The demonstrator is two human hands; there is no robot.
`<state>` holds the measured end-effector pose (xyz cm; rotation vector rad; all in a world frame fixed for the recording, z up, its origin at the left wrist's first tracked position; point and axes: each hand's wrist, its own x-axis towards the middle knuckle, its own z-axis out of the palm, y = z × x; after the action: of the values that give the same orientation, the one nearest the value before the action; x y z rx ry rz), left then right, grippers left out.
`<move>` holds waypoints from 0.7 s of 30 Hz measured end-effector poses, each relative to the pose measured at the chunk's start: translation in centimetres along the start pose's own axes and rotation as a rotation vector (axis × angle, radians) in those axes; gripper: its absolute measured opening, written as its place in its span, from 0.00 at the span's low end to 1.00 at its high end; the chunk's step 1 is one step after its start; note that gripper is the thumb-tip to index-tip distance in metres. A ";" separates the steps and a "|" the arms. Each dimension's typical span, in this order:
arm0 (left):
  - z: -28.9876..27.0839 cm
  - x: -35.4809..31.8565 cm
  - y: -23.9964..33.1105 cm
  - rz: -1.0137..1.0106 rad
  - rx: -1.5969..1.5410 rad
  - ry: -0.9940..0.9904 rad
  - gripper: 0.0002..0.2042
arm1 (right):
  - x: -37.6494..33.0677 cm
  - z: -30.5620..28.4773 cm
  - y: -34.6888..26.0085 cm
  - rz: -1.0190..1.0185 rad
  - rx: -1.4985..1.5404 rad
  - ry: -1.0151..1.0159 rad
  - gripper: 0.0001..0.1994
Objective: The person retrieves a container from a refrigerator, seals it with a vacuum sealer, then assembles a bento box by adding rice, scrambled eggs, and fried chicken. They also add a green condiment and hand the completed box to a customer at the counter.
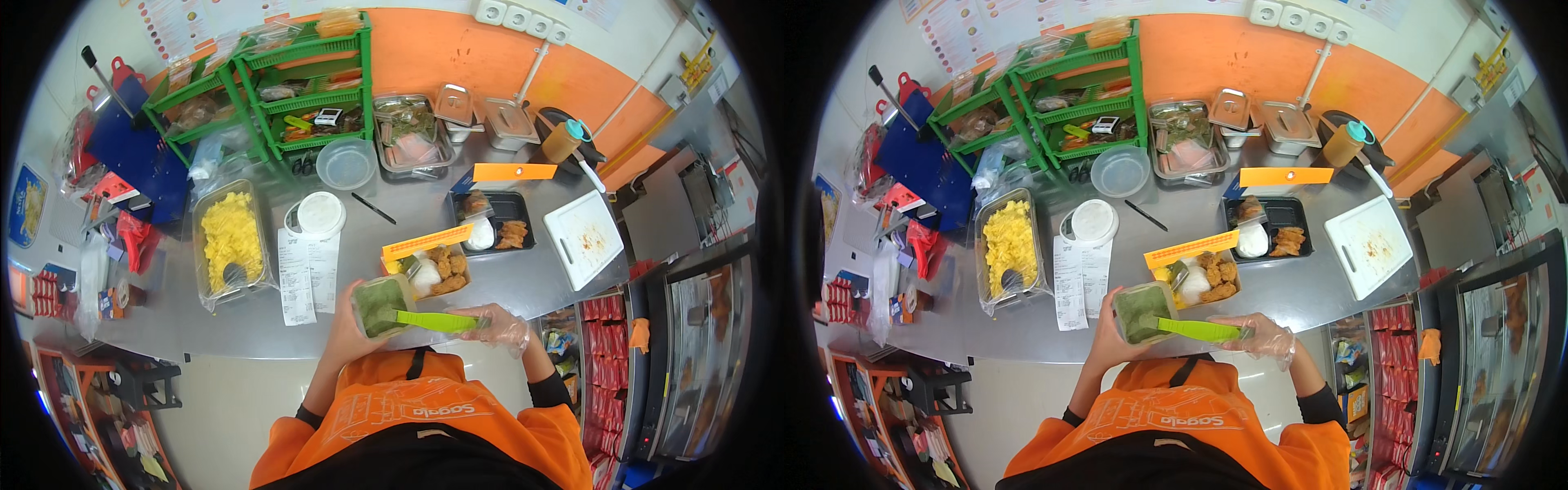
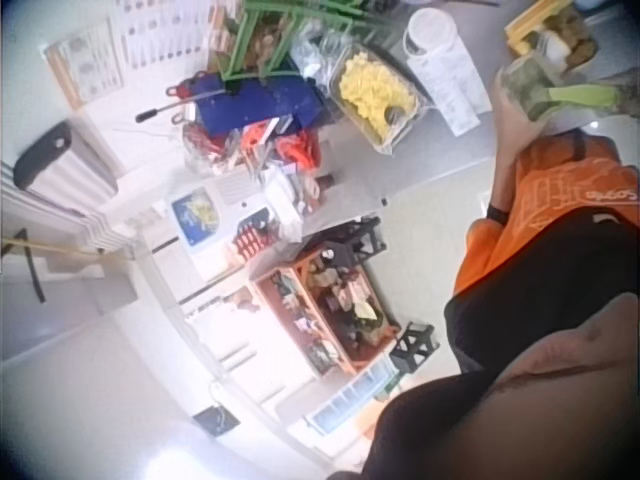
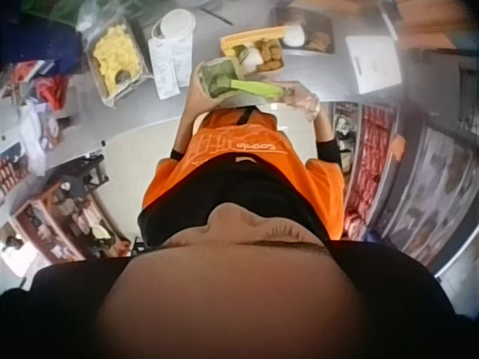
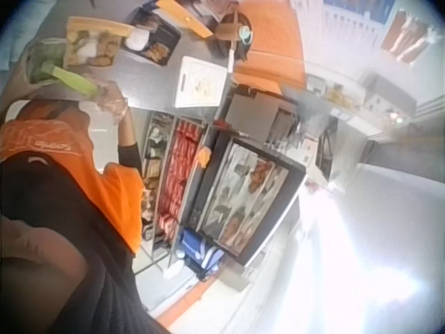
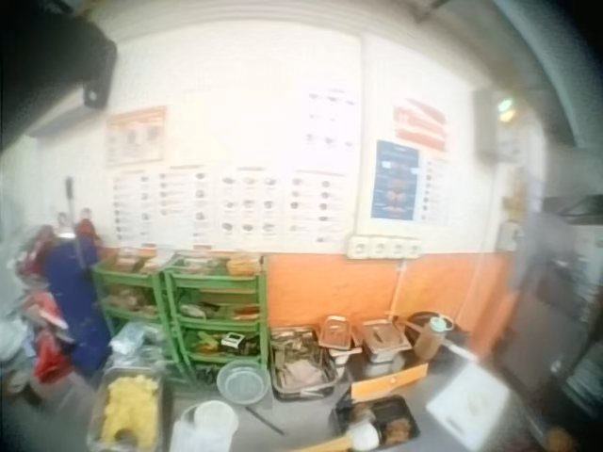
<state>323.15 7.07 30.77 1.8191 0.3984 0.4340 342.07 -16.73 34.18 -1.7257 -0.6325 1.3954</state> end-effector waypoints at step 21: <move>1.5 1.9 -0.5 0.008 0.004 -0.026 0.49 | -3.6 -0.7 1.4 -0.023 0.232 0.238 0.25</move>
<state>325.50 6.90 30.11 1.8293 0.3750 0.4147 341.64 -20.58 35.03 -1.6583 -0.3440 1.1738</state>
